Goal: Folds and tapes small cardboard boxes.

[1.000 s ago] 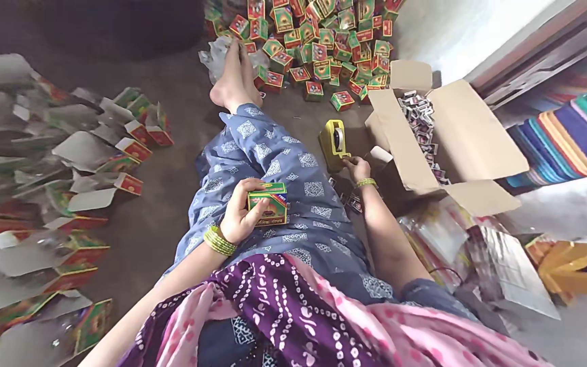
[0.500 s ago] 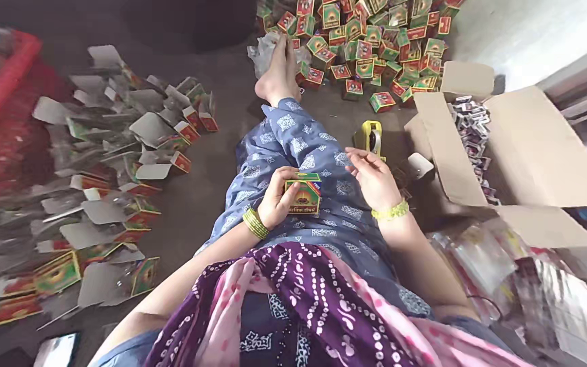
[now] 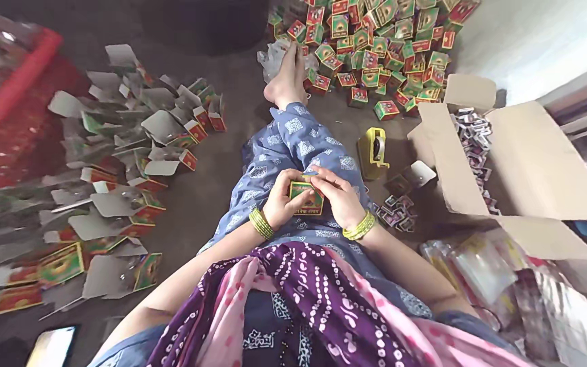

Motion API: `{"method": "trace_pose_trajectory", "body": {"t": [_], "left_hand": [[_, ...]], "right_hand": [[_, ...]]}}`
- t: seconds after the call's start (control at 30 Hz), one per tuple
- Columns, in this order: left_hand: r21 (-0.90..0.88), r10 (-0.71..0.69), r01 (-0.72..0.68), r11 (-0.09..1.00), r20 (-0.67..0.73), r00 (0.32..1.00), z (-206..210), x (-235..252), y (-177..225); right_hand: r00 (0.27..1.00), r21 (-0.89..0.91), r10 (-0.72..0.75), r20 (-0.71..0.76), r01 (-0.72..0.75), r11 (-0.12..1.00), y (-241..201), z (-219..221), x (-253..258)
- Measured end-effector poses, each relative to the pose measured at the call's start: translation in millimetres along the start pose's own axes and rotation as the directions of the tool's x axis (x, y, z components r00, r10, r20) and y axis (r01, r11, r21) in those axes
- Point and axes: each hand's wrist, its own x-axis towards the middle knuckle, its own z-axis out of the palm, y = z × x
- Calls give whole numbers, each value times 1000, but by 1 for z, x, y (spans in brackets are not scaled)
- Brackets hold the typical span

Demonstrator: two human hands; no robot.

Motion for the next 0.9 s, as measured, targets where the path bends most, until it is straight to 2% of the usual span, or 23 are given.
{"method": "trace_pose_trajectory", "body": {"t": [0.17, 0.27, 0.3, 0.33, 0.4, 0.47, 0.5, 0.57, 0.63, 0.7, 0.73, 0.77, 0.8, 0.83, 0.87, 0.9], "left_hand": [[101, 140, -143, 985, 40, 989, -3, 0, 5], [96, 154, -157, 983, 36, 987, -4, -4, 8], [87, 157, -161, 983, 44, 987, -4, -5, 9], [78, 169, -172, 982, 49, 984, -3, -6, 9], [21, 196, -197, 980, 41, 980, -4, -6, 8], [-135, 105, -106, 985, -10, 994, -5, -5, 8], [-250, -7, -3, 968, -40, 999, -6, -4, 9], [-396, -254, 198, 897, -94, 963, -10, 1, 8], [-410, -381, 304, 860, -119, 917, -15, 6, 4], [-367, -426, 354, 860, -138, 894, -14, 9, 5], [-333, -429, 367, 869, -137, 893, -13, 9, 7], [-294, -419, 369, 882, -129, 899, -11, 8, 8], [-254, -403, 366, 895, -111, 908, -10, 8, 8], [-221, -388, 360, 906, -96, 917, -10, 7, 8], [-193, -377, 355, 915, -89, 922, -9, 7, 8], [-178, -367, 348, 921, -86, 926, -8, 7, 8]], "right_hand": [[994, -110, -22, -109, 10, 994, -1, 3, 4], [983, -91, 33, -182, -50, 995, -7, 5, 8], [981, -113, 11, -192, -33, 993, -8, 3, 10], [985, -165, -40, -168, 12, 986, -7, 0, 11], [993, -304, -119, 22, 120, 945, -8, -9, 10], [967, -478, -17, 253, 140, 867, -18, -15, 6], [948, -567, 41, 315, 153, 810, -22, -16, 6], [913, -668, 156, 376, 150, 729, -29, -18, 11], [875, -716, 293, 386, 85, 692, -45, -23, 25], [890, -728, 331, 312, 1, 686, -70, -36, 50], [937, -694, 269, 222, -42, 719, -84, -46, 64], [987, -585, 140, 84, -66, 809, -97, -58, 78], [995, -380, -6, -95, -31, 924, -110, -70, 92], [964, -122, -112, -242, 85, 989, -124, -83, 107], [922, 55, -181, -343, 212, 976, -137, -98, 119], [878, 136, -226, -422, 307, 942, -148, -116, 126]]}}
